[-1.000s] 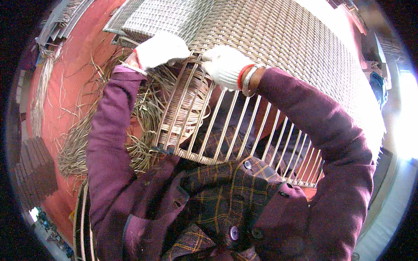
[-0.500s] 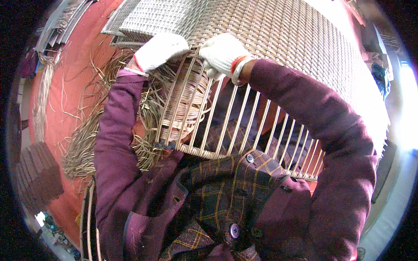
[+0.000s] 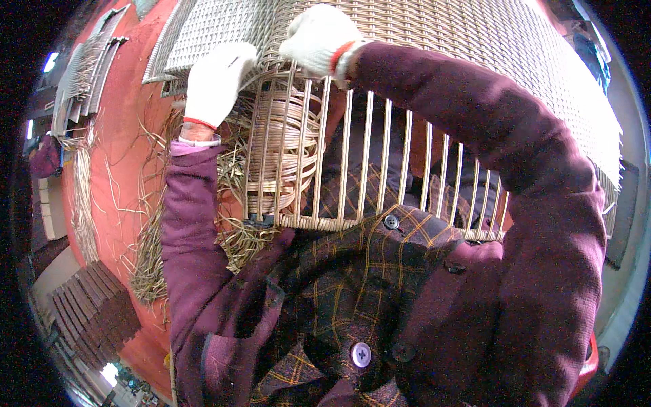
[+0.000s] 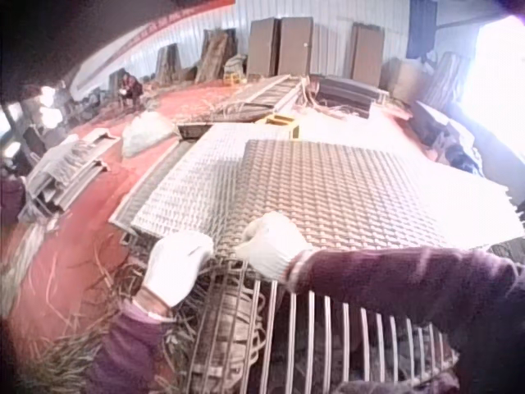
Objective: The person weaves a flat wicker basket by hand, threading flexible reeds through a rigid frame and tightening the weave. They repeatedly adjust the basket's position and tuck in loose ends to maintain a tight pattern.
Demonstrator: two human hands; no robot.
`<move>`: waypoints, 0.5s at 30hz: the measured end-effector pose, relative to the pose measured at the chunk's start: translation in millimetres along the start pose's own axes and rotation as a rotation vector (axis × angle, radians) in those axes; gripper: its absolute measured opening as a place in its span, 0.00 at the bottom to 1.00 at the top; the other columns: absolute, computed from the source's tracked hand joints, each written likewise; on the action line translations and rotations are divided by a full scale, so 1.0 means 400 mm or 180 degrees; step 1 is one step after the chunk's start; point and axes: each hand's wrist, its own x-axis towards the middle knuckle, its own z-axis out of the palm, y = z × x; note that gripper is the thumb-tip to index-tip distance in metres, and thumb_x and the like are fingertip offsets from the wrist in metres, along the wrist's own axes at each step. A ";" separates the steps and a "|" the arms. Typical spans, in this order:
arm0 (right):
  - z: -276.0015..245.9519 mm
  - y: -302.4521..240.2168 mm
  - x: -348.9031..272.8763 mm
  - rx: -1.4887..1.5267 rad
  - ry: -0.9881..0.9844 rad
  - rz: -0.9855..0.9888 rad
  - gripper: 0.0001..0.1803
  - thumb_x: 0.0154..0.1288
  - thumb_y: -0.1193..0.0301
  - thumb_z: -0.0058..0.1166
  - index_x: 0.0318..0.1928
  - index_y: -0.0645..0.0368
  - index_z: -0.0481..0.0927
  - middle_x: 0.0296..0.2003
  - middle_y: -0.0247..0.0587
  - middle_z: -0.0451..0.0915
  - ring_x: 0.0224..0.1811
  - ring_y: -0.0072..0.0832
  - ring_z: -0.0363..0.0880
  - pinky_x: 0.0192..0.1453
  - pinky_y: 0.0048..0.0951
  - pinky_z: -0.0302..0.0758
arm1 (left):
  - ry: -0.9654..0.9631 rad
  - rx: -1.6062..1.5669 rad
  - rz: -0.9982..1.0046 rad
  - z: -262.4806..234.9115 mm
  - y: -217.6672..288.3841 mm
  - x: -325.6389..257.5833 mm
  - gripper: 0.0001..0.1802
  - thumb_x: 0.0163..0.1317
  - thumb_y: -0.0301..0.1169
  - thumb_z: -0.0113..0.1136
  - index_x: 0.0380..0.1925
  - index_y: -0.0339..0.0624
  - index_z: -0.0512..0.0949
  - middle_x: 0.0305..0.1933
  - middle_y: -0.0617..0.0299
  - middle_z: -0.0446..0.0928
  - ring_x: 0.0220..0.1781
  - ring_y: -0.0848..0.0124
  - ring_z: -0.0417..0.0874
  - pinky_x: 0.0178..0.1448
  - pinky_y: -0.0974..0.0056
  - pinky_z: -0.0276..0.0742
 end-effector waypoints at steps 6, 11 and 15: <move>-0.241 -0.087 -0.119 0.2223 0.0198 0.1990 0.08 0.71 0.73 0.62 0.34 0.63 0.87 0.21 0.33 0.85 0.17 0.16 0.78 0.19 0.20 0.74 | -0.0845 -0.3918 -0.1329 -0.033 0.111 0.061 0.15 0.79 0.35 0.59 0.55 0.41 0.88 0.39 0.72 0.86 0.34 0.86 0.82 0.34 0.77 0.71; -0.141 -0.034 -0.147 0.1148 -0.0788 0.0685 0.18 0.78 0.65 0.52 0.53 0.66 0.87 0.25 0.37 0.85 0.21 0.23 0.86 0.28 0.28 0.86 | -0.0587 -0.3530 -0.1636 -0.065 0.071 0.044 0.13 0.77 0.33 0.59 0.50 0.41 0.89 0.33 0.71 0.81 0.27 0.81 0.72 0.31 0.71 0.71; -0.069 -0.001 -0.180 0.2146 -0.1203 0.1665 0.16 0.77 0.71 0.48 0.53 0.67 0.84 0.24 0.39 0.84 0.20 0.24 0.86 0.22 0.26 0.82 | -0.0254 -0.0297 0.0889 -0.031 0.037 0.031 0.10 0.69 0.32 0.63 0.47 0.50 0.88 0.36 0.64 0.83 0.37 0.65 0.85 0.41 0.58 0.80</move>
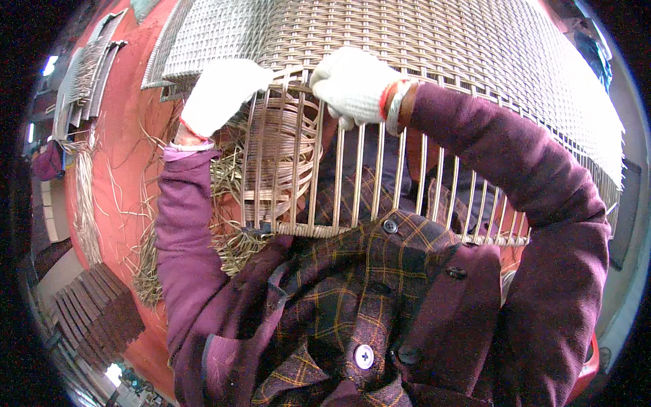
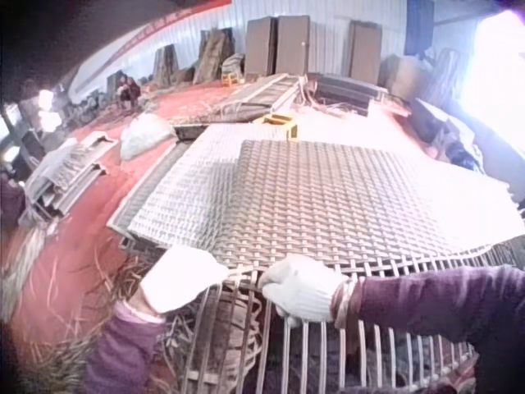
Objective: The person weaves a flat wicker basket by hand, threading flexible reeds through a rigid frame and tightening the weave. They repeatedly adjust the basket's position and tuck in loose ends to maintain a tight pattern.
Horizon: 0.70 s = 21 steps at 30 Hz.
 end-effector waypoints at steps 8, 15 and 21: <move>-0.019 -0.024 0.048 -0.0006 -0.0681 0.0184 0.17 0.78 0.72 0.47 0.57 0.70 0.82 0.21 0.35 0.83 0.17 0.23 0.85 0.17 0.21 0.79 | -0.0674 0.0775 0.0419 -0.008 -0.013 0.022 0.13 0.65 0.32 0.63 0.48 0.51 0.87 0.41 0.62 0.83 0.44 0.59 0.85 0.48 0.53 0.79; -0.012 -0.004 0.046 0.0799 -0.0516 0.0229 0.15 0.78 0.70 0.52 0.54 0.68 0.85 0.25 0.36 0.83 0.18 0.20 0.83 0.17 0.18 0.76 | -0.0274 0.0422 0.0640 0.016 -0.022 0.034 0.10 0.64 0.31 0.64 0.44 0.49 0.88 0.40 0.60 0.85 0.44 0.58 0.87 0.48 0.53 0.81; 0.032 0.031 0.061 0.1641 0.0393 0.0114 0.11 0.74 0.70 0.64 0.38 0.67 0.87 0.28 0.42 0.87 0.22 0.25 0.86 0.18 0.24 0.75 | -0.0756 0.0408 0.0380 0.030 -0.020 0.045 0.10 0.67 0.31 0.63 0.45 0.47 0.87 0.41 0.57 0.85 0.42 0.56 0.88 0.46 0.52 0.83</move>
